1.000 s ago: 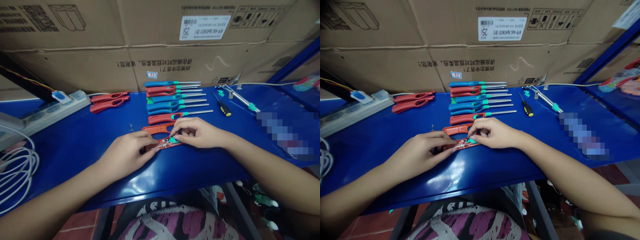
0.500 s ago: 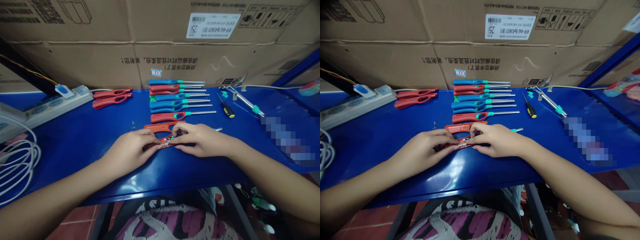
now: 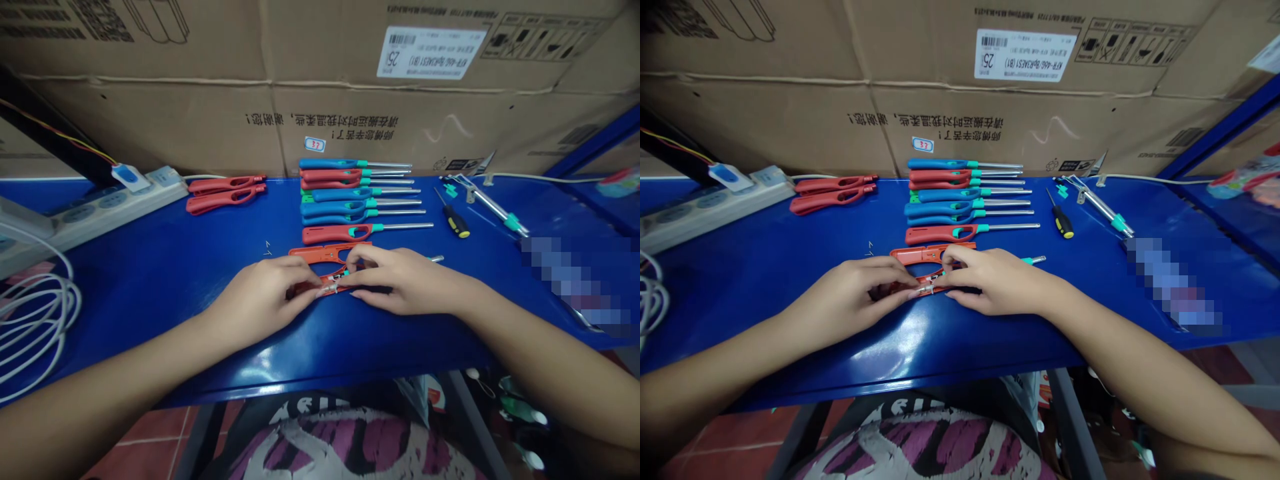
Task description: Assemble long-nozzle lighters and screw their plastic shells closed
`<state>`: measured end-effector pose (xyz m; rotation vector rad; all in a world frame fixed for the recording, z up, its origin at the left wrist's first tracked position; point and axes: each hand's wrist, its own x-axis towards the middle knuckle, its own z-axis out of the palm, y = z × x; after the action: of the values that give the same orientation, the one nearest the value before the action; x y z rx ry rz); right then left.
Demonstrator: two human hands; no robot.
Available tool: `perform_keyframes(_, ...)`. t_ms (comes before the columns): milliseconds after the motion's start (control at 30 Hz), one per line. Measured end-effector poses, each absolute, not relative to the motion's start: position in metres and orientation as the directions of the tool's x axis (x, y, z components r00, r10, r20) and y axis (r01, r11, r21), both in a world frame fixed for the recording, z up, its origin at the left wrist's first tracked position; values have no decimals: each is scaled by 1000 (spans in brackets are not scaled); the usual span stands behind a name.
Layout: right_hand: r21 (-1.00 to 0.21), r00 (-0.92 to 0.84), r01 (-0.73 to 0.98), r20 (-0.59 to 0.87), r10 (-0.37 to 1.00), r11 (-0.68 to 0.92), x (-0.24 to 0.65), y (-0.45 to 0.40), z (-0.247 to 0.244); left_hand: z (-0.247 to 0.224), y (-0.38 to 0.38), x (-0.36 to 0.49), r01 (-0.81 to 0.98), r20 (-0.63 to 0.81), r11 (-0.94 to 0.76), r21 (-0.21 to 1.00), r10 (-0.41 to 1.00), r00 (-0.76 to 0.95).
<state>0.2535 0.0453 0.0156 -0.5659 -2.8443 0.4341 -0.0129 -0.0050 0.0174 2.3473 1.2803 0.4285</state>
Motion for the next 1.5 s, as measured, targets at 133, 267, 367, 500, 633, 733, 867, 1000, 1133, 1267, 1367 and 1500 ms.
perform_keyframes(133,-337,-904,333,152,400,881,253,46,16,18,-5,-12,703,71,-483,523,846,529)
perform_keyframes(267,-322,-910,330,142,390,887,253,47,15,15,-5,-12,704,74,-460,541,860,505)
perform_keyframes(367,-279,-920,322,132,368,905,253,46,15,13,-4,-13,696,82,-451,558,865,495)
perform_keyframes(500,-202,-926,314,149,346,928,253,45,14,13,-4,-13,691,88,-448,567,867,491)
perform_keyframes(633,-190,-929,307,152,337,932,253,44,13,15,-4,-12,692,82,-446,567,867,492)
perform_keyframes(733,-207,-927,309,152,342,928,253,43,14,17,-4,-12,692,79,-441,572,869,489)
perform_keyframes(867,-152,-936,302,139,323,941,252,42,17,16,-3,-12,682,82,-443,583,867,492)
perform_keyframes(1000,-37,-947,299,112,301,954,250,39,20,15,-2,-12,674,84,-437,596,868,489)
perform_keyframes(1133,-34,-940,305,152,306,952,248,38,17,13,-2,-11,663,80,-427,615,870,486)
perform_keyframes(1267,-167,-898,356,212,386,919,251,42,16,14,-4,-10,651,114,-446,614,866,487)
perform_keyframes(1367,-223,-869,409,201,452,885,253,45,19,15,-6,-9,661,128,-460,592,864,487)
perform_keyframes(1500,-265,-866,440,128,484,858,255,46,21,18,-9,-8,680,130,-468,564,864,486)
